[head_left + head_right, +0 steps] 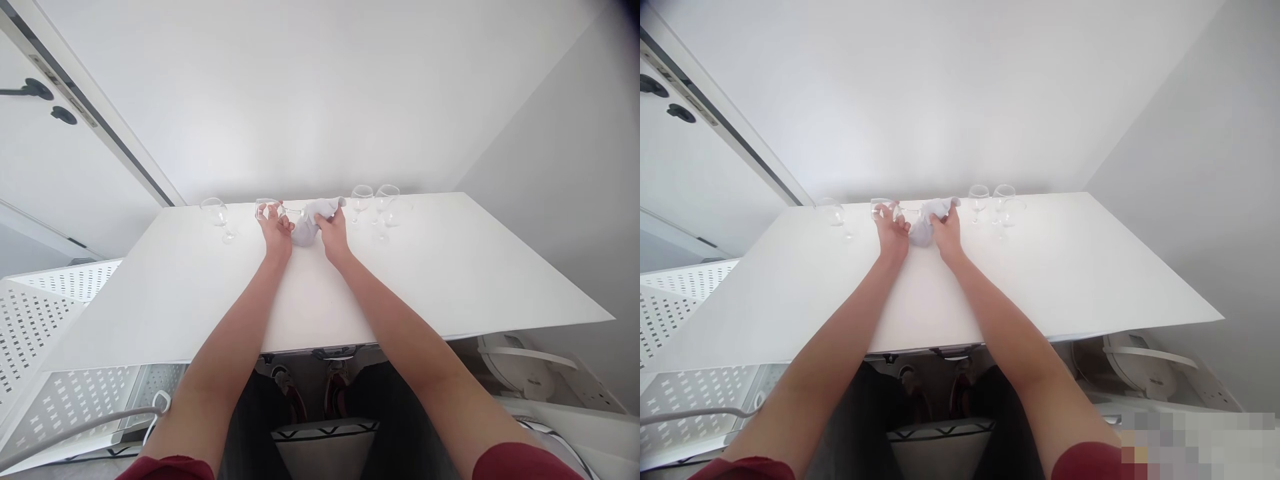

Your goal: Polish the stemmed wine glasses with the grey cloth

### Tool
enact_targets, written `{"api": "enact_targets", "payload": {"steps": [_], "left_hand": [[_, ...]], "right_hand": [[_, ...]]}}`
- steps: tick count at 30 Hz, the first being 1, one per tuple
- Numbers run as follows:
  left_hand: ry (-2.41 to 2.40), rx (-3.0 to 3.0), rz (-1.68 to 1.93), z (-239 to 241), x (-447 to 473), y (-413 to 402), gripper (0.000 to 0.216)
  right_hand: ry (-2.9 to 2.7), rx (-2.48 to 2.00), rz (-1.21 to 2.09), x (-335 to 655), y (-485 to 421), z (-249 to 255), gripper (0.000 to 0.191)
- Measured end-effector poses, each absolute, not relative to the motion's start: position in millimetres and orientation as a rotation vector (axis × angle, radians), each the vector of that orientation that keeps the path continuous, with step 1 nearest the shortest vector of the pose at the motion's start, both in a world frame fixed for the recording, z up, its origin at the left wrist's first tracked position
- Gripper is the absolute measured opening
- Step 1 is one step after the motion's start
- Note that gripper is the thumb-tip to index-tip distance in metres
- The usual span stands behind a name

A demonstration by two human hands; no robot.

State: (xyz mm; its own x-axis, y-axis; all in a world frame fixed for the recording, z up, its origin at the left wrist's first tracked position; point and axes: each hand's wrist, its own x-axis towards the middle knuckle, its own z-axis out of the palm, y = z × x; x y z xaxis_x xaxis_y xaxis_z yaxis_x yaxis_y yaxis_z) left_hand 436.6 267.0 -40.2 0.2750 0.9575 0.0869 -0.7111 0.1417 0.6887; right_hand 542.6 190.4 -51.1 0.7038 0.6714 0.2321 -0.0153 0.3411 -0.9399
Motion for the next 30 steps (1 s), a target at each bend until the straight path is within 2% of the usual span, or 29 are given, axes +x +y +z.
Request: {"api": "enact_targets", "payload": {"steps": [3, 8, 14, 24, 30], "left_hand": [[0.412, 0.684, 1.260, -40, 436, 267, 0.030], [0.355, 0.630, 1.229, -42, 435, 269, 0.032], [0.402, 0.683, 1.179, -41, 437, 266, 0.030], [0.375, 0.631, 1.180, -43, 436, 270, 0.020], [0.327, 0.626, 1.145, -45, 438, 268, 0.026]], "right_hand": [[-0.631, -1.096, 0.650, 545, 191, -53, 0.036], [-0.712, -1.227, 0.402, 539, 188, -48, 0.031], [-0.681, -1.237, 0.498, 536, 188, -48, 0.034], [-0.623, -1.350, 0.318, 540, 184, -49, 0.026], [-0.800, -1.241, 0.371, 530, 182, -40, 0.028]]}}
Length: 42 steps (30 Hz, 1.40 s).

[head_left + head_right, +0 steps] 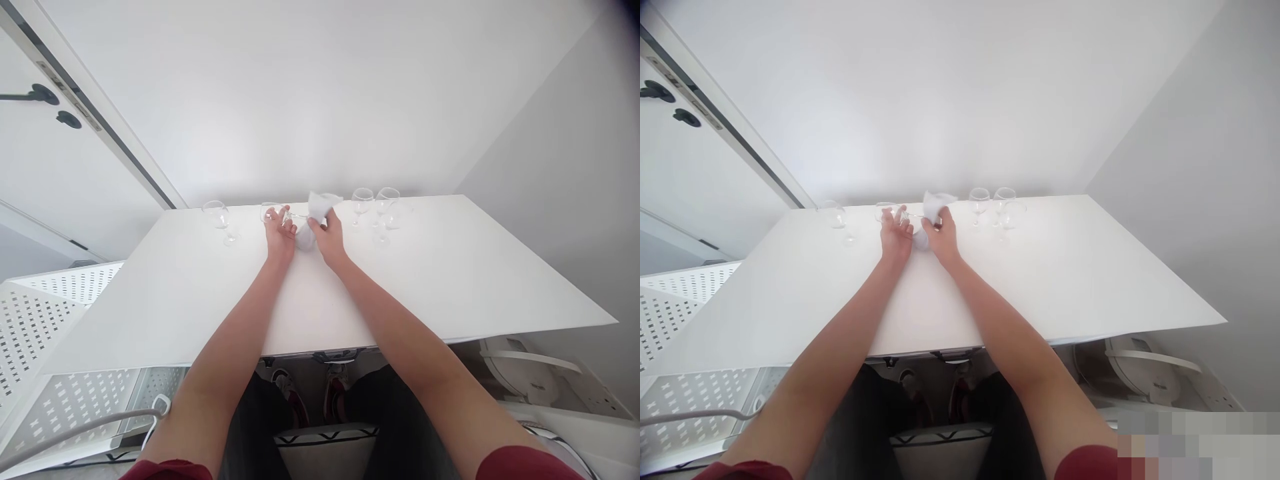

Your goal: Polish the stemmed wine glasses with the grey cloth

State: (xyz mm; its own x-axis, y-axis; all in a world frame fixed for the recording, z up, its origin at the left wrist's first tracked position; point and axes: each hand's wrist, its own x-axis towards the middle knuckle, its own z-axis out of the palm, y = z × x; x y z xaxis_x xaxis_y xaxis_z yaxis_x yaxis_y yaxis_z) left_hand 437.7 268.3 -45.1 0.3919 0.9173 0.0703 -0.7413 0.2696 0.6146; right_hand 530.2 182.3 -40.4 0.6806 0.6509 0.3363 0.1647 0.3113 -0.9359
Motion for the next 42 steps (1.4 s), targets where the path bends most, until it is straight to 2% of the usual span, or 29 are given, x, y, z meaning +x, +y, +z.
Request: {"api": "enact_targets", "payload": {"steps": [3, 7, 10, 13, 19, 21, 24, 26, 31, 33, 38, 42], "left_hand": [[0.320, 0.656, 1.076, -44, 440, 264, 0.034], [0.354, 0.653, 1.099, -44, 440, 263, 0.046], [0.393, 0.677, 1.066, -45, 440, 265, 0.048], [0.387, 0.669, 1.059, -45, 439, 265, 0.043], [0.313, 0.702, 1.045, -41, 437, 261, 0.038], [0.336, 0.680, 1.024, -40, 438, 262, 0.038], [0.363, 0.614, 1.026, -41, 438, 263, 0.042], [0.372, 0.594, 1.040, -42, 439, 264, 0.046], [0.370, 0.650, 1.034, -43, 441, 262, 0.042], [0.369, 0.688, 1.041, -43, 441, 261, 0.041], [0.399, 0.738, 1.104, -45, 440, 266, 0.043], [0.408, 0.777, 1.089, -47, 443, 270, 0.045]], "right_hand": [[-0.881, -1.162, 0.497, 528, 184, -38, 0.029], [-0.772, -1.203, 0.687, 531, 188, -43, 0.041], [-0.886, -1.265, 0.600, 532, 189, -46, 0.035], [-0.933, -1.319, 0.574, 531, 188, -48, 0.021], [-0.683, -1.070, 1.164, 533, 186, -42, 0.023], [-0.689, -1.093, 1.071, 532, 185, -40, 0.025], [-0.798, -1.199, 0.700, 528, 184, -40, 0.023], [-0.844, -1.208, 0.620, 525, 184, -41, 0.020], [-0.559, -1.123, 1.065, 531, 190, -46, 0.021], [-0.556, -1.124, 1.084, 533, 190, -47, 0.021], [-0.890, -1.297, 0.481, 530, 186, -46, 0.017], [-0.849, -1.313, 0.214, 534, 181, -38, 0.013]]}}
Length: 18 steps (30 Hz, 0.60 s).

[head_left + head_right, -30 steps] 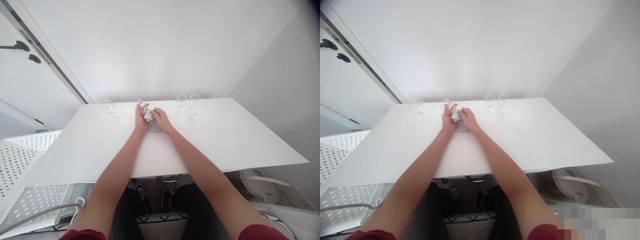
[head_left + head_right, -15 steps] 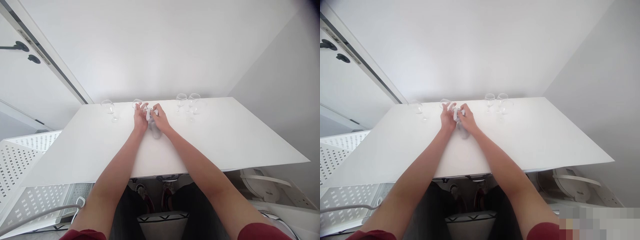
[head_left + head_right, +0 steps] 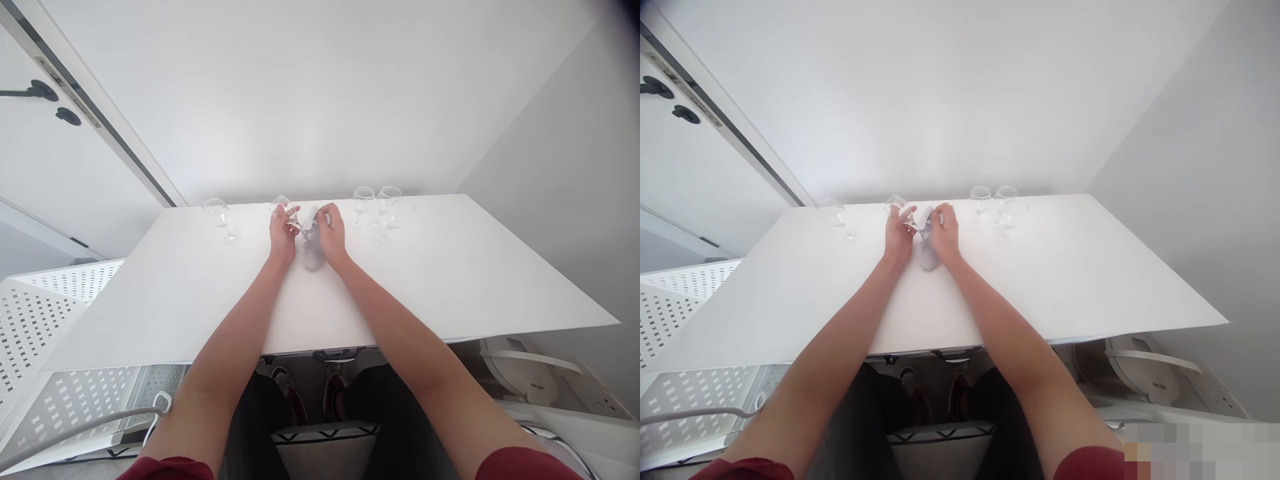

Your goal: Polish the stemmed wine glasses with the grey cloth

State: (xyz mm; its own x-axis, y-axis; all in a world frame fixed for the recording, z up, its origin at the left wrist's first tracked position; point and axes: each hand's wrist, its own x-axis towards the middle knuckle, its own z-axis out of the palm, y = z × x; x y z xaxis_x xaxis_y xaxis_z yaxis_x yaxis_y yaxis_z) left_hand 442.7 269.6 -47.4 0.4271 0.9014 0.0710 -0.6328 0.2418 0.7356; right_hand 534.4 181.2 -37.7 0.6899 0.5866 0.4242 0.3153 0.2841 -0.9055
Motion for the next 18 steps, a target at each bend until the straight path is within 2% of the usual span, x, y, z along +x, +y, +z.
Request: {"api": "enact_targets", "payload": {"steps": [3, 9, 12, 15, 18], "left_hand": [[0.411, 0.819, 0.976, -47, 447, 266, 0.050], [0.331, 0.974, 0.831, -41, 446, 251, 0.061], [0.371, 0.953, 0.843, -40, 443, 249, 0.063], [0.373, 0.946, 0.872, -42, 443, 252, 0.061], [0.347, 0.972, 0.856, -45, 445, 254, 0.067]], "right_hand": [[-0.703, -1.229, 0.197, 539, 179, -31, 0.020], [-0.908, -1.076, 0.568, 529, 181, -31, 0.038], [-0.885, -1.109, 0.593, 528, 184, -35, 0.048], [-0.808, -1.168, 0.587, 531, 185, -36, 0.050], [-0.756, -1.080, 0.828, 533, 182, -34, 0.051]]}}
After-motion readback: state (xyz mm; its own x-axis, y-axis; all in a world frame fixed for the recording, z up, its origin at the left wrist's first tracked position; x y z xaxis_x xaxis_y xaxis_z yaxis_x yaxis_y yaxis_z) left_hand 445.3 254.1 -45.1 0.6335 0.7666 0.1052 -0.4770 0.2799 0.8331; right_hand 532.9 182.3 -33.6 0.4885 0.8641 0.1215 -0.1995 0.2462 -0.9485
